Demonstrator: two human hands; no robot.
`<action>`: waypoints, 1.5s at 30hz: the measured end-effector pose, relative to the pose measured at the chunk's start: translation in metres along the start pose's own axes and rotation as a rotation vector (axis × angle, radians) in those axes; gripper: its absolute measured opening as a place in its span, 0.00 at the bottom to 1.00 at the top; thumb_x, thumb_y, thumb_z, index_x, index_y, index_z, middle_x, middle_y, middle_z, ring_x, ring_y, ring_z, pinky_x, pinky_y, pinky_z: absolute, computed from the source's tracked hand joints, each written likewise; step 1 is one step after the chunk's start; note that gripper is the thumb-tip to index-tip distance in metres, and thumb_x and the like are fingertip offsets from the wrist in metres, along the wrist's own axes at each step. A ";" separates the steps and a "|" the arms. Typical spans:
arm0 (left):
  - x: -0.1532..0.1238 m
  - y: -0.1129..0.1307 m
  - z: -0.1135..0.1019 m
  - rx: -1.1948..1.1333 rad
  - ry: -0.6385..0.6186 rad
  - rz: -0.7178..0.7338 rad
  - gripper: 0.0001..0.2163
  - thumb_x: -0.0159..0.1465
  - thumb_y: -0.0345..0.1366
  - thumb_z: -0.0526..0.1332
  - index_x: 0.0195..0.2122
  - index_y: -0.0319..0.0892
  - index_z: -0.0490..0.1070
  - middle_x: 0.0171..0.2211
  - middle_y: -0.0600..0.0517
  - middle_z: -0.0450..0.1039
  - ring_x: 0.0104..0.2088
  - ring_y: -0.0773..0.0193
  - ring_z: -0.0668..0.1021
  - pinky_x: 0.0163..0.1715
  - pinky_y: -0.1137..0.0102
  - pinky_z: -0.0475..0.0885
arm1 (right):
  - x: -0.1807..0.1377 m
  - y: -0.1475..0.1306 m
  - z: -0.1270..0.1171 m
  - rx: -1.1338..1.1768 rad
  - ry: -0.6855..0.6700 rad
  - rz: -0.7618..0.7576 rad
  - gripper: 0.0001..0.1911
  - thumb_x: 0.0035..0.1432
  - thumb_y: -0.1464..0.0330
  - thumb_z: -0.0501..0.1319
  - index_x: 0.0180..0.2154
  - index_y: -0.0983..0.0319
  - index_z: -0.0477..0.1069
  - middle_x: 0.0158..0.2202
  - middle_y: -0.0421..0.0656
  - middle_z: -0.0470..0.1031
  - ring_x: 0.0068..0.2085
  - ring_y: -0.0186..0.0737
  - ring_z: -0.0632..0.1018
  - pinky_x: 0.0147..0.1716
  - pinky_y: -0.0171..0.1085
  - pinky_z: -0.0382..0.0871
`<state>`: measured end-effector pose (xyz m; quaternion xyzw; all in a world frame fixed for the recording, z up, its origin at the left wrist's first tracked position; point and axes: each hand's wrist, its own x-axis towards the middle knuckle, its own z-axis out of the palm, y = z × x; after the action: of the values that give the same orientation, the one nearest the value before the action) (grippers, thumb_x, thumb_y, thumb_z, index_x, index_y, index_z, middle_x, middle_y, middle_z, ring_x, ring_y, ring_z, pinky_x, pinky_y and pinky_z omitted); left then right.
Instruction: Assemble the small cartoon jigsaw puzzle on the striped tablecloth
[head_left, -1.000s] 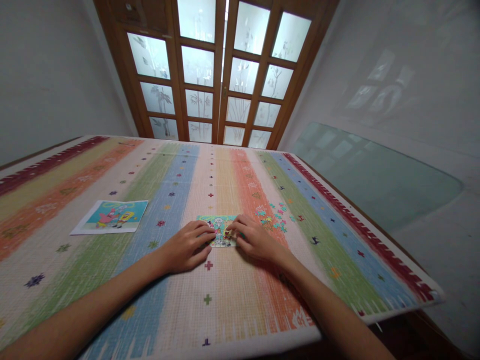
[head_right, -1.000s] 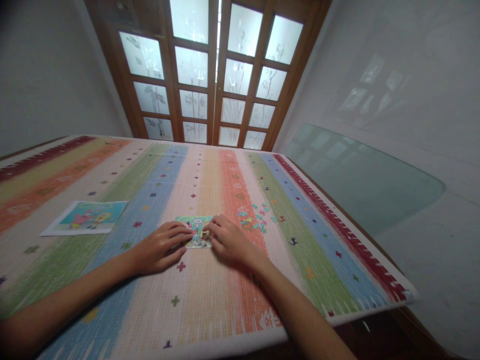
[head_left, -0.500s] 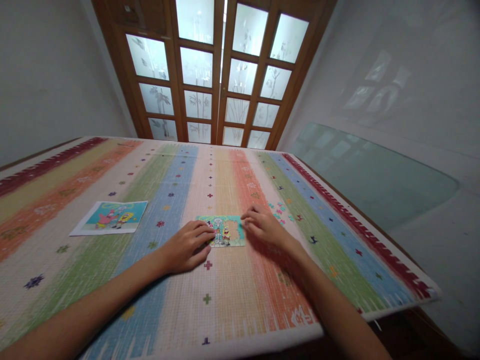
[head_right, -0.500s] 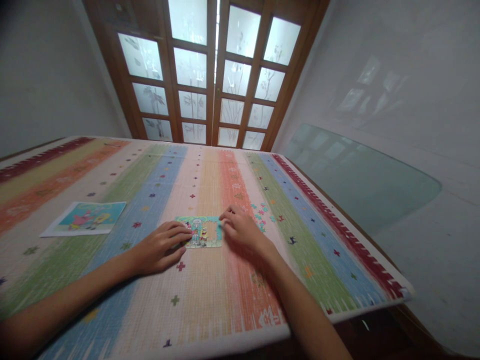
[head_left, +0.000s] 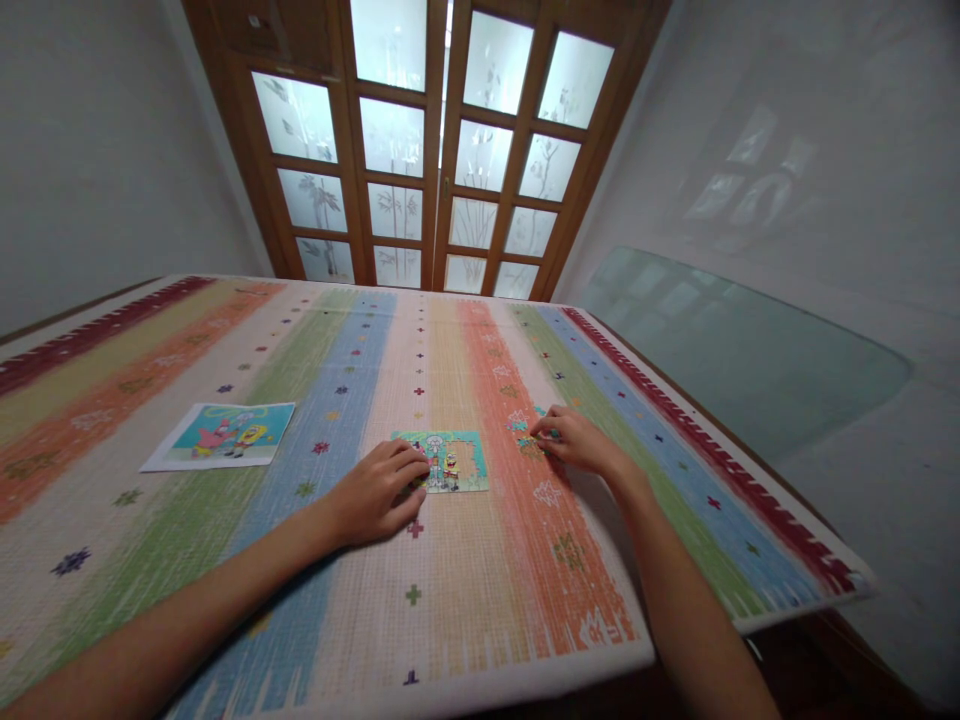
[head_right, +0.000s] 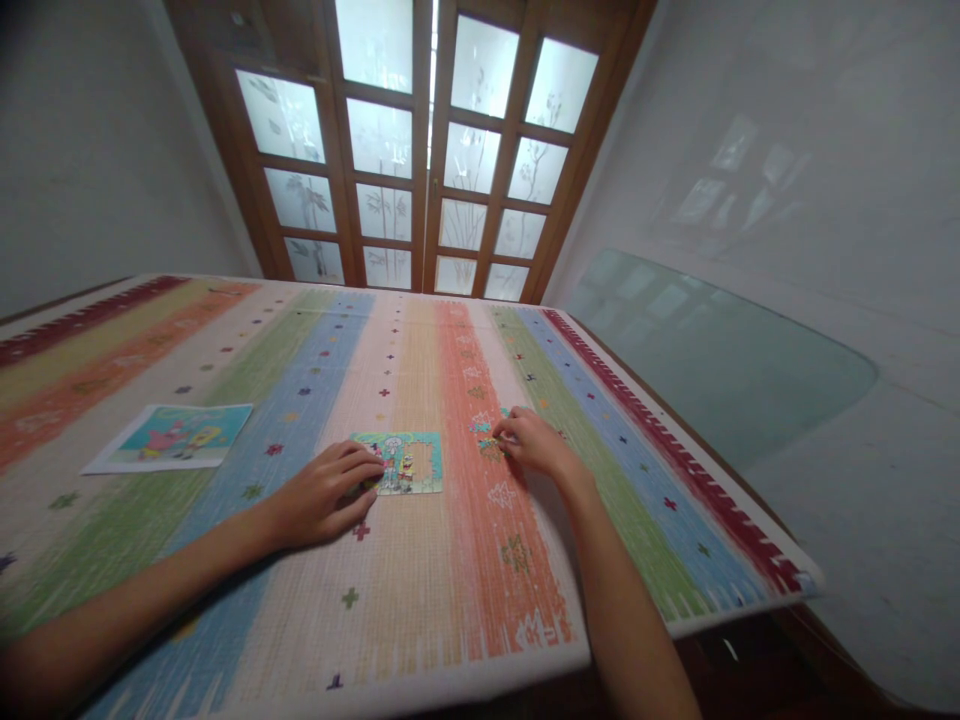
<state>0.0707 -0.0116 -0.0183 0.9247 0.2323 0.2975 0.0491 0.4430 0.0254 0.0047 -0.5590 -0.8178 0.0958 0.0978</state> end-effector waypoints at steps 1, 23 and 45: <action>0.000 0.001 0.000 0.003 0.000 -0.003 0.09 0.69 0.32 0.57 0.48 0.42 0.73 0.45 0.46 0.78 0.47 0.53 0.75 0.48 0.55 0.73 | 0.001 0.000 0.000 0.005 0.000 0.002 0.09 0.61 0.74 0.64 0.41 0.60 0.81 0.39 0.47 0.75 0.40 0.42 0.77 0.42 0.37 0.67; 0.000 -0.003 0.004 0.107 0.005 0.070 0.10 0.72 0.31 0.54 0.49 0.42 0.73 0.44 0.46 0.77 0.47 0.53 0.75 0.49 0.57 0.72 | 0.005 -0.037 -0.009 0.349 0.062 -0.088 0.08 0.60 0.67 0.62 0.36 0.61 0.79 0.33 0.43 0.81 0.31 0.37 0.75 0.33 0.35 0.65; 0.000 -0.001 0.005 0.116 0.020 0.068 0.11 0.73 0.31 0.53 0.48 0.39 0.74 0.43 0.44 0.77 0.46 0.53 0.75 0.46 0.57 0.73 | 0.020 -0.100 0.052 0.349 0.192 -0.278 0.05 0.64 0.70 0.66 0.41 0.61 0.82 0.36 0.46 0.80 0.40 0.43 0.77 0.43 0.41 0.68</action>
<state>0.0733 -0.0108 -0.0223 0.9305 0.2179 0.2941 -0.0172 0.3326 0.0055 -0.0180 -0.4220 -0.8451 0.1677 0.2823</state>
